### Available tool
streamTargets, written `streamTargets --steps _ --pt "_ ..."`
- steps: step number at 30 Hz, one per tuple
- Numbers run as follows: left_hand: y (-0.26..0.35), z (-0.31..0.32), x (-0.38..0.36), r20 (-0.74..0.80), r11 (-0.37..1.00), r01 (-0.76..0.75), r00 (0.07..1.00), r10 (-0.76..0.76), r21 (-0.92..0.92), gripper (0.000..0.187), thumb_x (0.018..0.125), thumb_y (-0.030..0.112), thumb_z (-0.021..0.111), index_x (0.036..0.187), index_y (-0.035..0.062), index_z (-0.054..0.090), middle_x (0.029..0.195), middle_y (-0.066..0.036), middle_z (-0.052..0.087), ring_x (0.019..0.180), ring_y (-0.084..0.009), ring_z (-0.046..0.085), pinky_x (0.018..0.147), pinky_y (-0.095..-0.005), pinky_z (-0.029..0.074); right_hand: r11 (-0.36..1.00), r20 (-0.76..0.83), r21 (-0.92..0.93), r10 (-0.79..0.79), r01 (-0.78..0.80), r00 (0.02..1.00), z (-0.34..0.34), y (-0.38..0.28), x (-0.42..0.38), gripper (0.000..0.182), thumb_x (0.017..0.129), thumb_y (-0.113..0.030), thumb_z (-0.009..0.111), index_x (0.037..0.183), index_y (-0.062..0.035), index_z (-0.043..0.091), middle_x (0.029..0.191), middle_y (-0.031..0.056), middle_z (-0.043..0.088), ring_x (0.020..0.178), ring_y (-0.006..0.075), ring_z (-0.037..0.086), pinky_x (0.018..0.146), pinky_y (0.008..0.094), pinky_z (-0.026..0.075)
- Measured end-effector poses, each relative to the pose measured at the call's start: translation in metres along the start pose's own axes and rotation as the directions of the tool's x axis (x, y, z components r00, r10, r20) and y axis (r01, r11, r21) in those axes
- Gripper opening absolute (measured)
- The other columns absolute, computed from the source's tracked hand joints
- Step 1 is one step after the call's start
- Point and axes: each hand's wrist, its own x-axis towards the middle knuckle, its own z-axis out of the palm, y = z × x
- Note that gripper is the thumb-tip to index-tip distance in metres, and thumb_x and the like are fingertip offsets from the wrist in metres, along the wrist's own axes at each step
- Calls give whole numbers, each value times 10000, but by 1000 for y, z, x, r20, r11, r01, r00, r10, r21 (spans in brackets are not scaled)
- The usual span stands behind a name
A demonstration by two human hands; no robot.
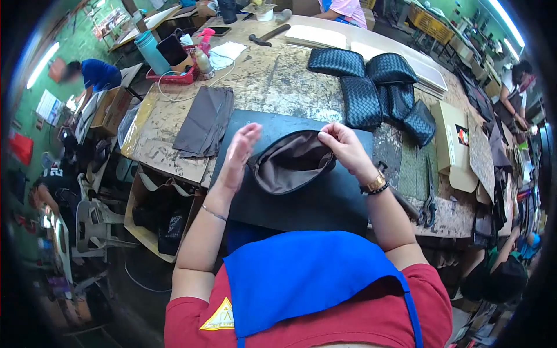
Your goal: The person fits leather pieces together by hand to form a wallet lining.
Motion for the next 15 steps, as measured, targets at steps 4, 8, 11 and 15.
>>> streamTargets --steps 4,8,11,15 --pt "-29 4 -24 -474 977 -174 875 94 -127 961 874 764 455 1561 167 146 1618 -130 196 1473 -300 238 1172 -471 196 841 116 470 242 -267 963 15 -12 -9 140 988 -231 609 1019 -98 582 880 -29 621 705 47 572 585 217 485" --pt "-41 24 -38 -97 869 -38 995 -12 -493 909 879 518 670 1544 140 179 1567 -133 280 1434 -291 306 1141 -509 265 791 132 491 346 -364 929 42 -29 -24 158 973 -272 632 1033 -139 571 875 -49 629 696 32 589 540 227 524" --pt "-25 47 -36 -144 805 85 967 -208 -588 593 927 202 688 1433 83 403 1338 -108 548 1239 -245 547 1030 -408 477 873 170 336 311 -352 935 56 -27 -28 261 977 -345 622 1112 -130 562 896 -29 614 759 56 590 553 241 538" --pt "-18 42 -26 -208 829 84 950 -235 -553 391 940 199 671 1275 47 540 1174 -103 648 1068 -226 654 889 -374 566 928 121 263 238 -263 964 60 -51 -45 398 949 -317 671 1248 -81 556 887 6 607 713 63 584 602 247 533"
